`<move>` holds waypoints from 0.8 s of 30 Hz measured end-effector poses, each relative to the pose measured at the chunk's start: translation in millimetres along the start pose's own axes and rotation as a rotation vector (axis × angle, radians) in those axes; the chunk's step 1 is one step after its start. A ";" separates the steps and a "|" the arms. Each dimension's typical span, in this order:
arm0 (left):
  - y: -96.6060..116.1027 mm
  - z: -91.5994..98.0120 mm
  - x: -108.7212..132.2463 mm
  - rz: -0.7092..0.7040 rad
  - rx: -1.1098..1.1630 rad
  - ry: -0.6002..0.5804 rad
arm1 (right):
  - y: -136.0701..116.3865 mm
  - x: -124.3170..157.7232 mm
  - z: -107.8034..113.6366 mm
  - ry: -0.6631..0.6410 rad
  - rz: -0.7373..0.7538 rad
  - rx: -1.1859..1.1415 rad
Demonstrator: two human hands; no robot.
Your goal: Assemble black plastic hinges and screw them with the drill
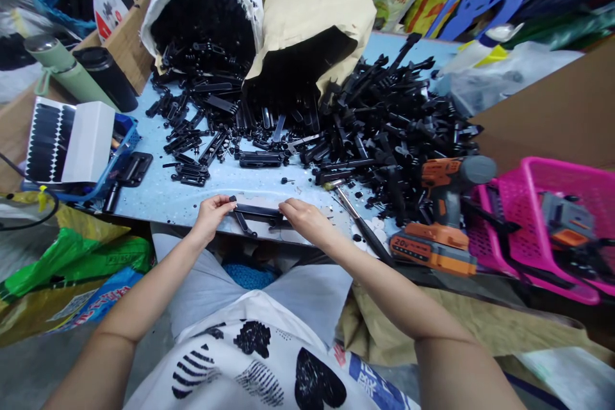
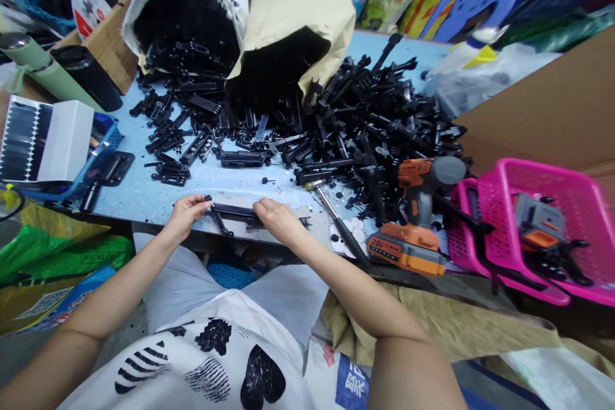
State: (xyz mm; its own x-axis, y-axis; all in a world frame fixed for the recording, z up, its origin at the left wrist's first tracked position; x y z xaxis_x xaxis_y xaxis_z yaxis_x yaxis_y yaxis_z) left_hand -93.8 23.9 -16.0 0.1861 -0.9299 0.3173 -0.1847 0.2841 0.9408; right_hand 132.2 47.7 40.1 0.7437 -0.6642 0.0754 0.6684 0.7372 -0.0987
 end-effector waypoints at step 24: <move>8.1 -53.5 26.3 -1.182 -1.595 -0.371 | 32.1 34.7 -41.0 0.226 -0.040 0.022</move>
State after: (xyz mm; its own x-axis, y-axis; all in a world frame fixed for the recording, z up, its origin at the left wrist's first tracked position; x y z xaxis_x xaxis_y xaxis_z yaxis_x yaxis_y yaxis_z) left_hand -38.9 14.2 6.3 -0.6550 -0.7121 -0.2526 0.7456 -0.6633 -0.0637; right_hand 179.0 43.3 -1.1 0.6970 -0.7021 -0.1459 0.6993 0.7105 -0.0782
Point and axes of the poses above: each hand's wrist, its own x-axis away from the middle knuckle, its own z-axis out of the back of the hand, y = z × x, the point moved 5 cm from there along -x, towards the middle knuckle, and after that the axes turned 4 degrees about -y, right-handed, at the moved point
